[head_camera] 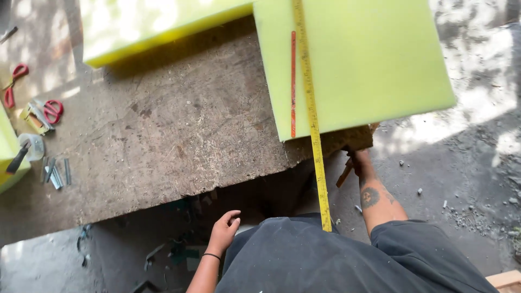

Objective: Measuring and marking foam sheets to fit a wooden furniture frame for reupholstery.

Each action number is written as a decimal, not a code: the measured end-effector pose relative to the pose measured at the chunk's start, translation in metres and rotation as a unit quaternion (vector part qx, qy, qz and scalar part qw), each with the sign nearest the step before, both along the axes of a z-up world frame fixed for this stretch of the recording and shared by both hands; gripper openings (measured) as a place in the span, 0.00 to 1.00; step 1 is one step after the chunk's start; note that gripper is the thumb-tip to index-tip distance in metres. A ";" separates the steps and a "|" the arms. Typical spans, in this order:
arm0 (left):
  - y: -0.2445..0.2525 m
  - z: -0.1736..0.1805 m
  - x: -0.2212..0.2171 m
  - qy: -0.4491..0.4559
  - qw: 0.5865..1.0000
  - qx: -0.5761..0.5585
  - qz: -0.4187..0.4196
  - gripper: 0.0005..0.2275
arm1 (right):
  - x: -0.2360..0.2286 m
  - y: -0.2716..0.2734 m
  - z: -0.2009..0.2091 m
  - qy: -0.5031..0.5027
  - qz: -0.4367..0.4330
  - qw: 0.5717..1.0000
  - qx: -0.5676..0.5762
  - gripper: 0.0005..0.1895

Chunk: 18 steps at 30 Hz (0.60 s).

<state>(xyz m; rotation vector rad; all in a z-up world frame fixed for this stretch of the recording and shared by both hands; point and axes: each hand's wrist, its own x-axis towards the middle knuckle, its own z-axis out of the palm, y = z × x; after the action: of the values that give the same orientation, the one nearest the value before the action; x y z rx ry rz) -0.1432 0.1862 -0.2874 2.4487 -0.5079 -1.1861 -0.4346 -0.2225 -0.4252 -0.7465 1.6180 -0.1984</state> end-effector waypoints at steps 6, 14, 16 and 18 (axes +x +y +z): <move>-0.043 0.007 0.007 -0.025 0.997 -0.044 -0.060 0.13 | -0.001 0.003 -0.002 0.080 -0.045 0.996 -0.020 0.33; -0.231 0.028 0.064 -0.096 0.969 -0.217 -0.069 0.12 | -0.189 0.073 -0.166 0.228 -0.121 0.963 -0.079 0.35; -0.276 0.035 0.093 -0.081 0.961 -0.259 -0.042 0.12 | -0.232 0.112 -0.112 0.240 -0.154 0.954 -0.090 0.34; -0.309 0.053 0.134 -0.082 0.947 -0.304 0.061 0.09 | -0.254 0.162 -0.026 0.266 -0.219 0.931 -0.119 0.28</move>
<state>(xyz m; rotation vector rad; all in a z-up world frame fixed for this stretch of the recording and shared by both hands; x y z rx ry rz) -0.0095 -0.1226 -0.2344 2.0066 -0.6454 -0.6464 -0.6888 -0.0601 -0.4516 -0.6409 2.3040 -0.5612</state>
